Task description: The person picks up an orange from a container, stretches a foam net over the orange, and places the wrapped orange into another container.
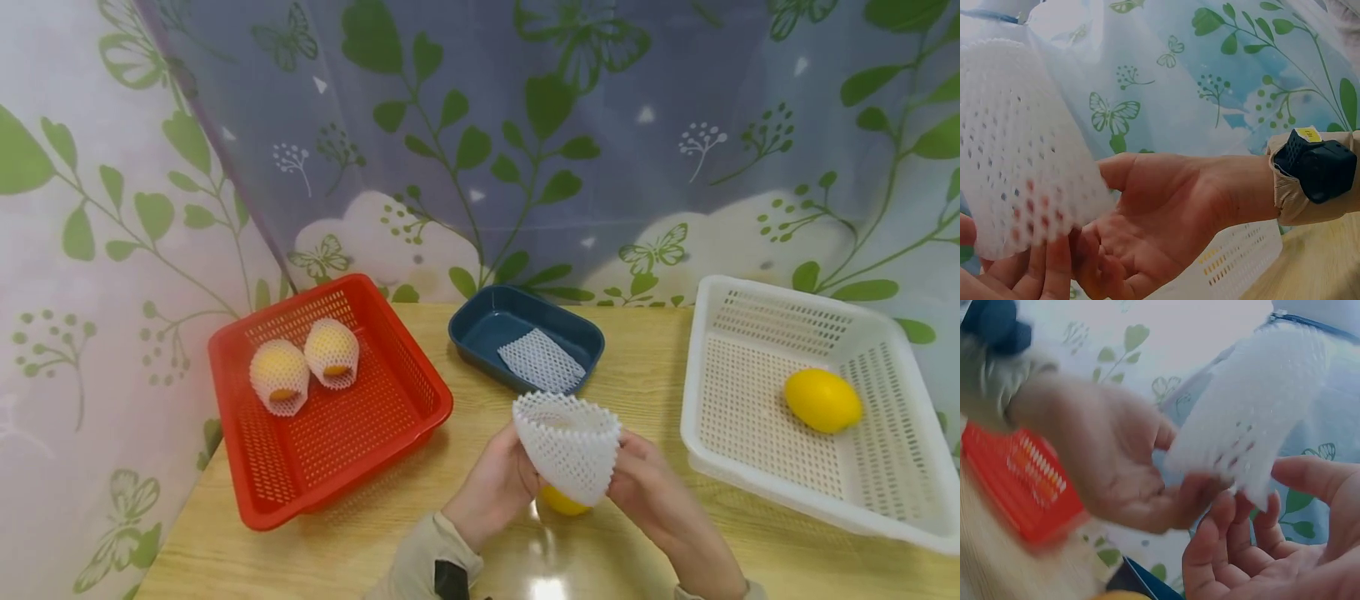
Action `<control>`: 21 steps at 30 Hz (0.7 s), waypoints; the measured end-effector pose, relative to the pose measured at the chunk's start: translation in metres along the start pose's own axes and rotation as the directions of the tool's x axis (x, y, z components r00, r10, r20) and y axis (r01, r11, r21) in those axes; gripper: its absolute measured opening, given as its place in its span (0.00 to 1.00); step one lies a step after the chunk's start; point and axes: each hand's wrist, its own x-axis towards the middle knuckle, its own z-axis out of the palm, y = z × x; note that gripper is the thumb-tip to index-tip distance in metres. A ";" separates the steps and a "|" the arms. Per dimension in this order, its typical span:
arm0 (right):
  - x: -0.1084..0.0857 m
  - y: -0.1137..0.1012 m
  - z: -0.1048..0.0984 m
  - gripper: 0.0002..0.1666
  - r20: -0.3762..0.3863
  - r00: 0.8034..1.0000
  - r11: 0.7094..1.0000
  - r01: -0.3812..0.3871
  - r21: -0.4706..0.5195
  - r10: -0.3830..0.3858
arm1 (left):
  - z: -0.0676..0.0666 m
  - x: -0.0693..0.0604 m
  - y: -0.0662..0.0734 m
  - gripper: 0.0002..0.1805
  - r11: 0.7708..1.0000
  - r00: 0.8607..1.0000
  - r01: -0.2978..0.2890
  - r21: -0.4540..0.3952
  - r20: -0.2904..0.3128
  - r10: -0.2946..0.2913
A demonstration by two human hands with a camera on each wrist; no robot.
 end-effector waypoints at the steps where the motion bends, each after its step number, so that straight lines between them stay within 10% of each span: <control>1: 0.000 0.000 0.000 0.23 0.014 1.000 0.999 -0.015 0.044 0.015 | 0.000 0.000 0.000 0.17 1.000 1.000 -0.001 0.025 0.009 0.001; 10: 0.000 0.000 -0.002 0.27 0.204 0.975 0.914 -0.161 0.372 0.089 | 0.002 0.000 0.002 0.13 0.999 1.000 -0.029 0.040 0.008 0.028; 21: -0.003 0.002 -0.004 0.26 0.304 0.945 0.923 -0.221 0.316 0.122 | 0.004 0.000 0.000 0.06 0.999 0.999 -0.037 -0.037 0.007 0.037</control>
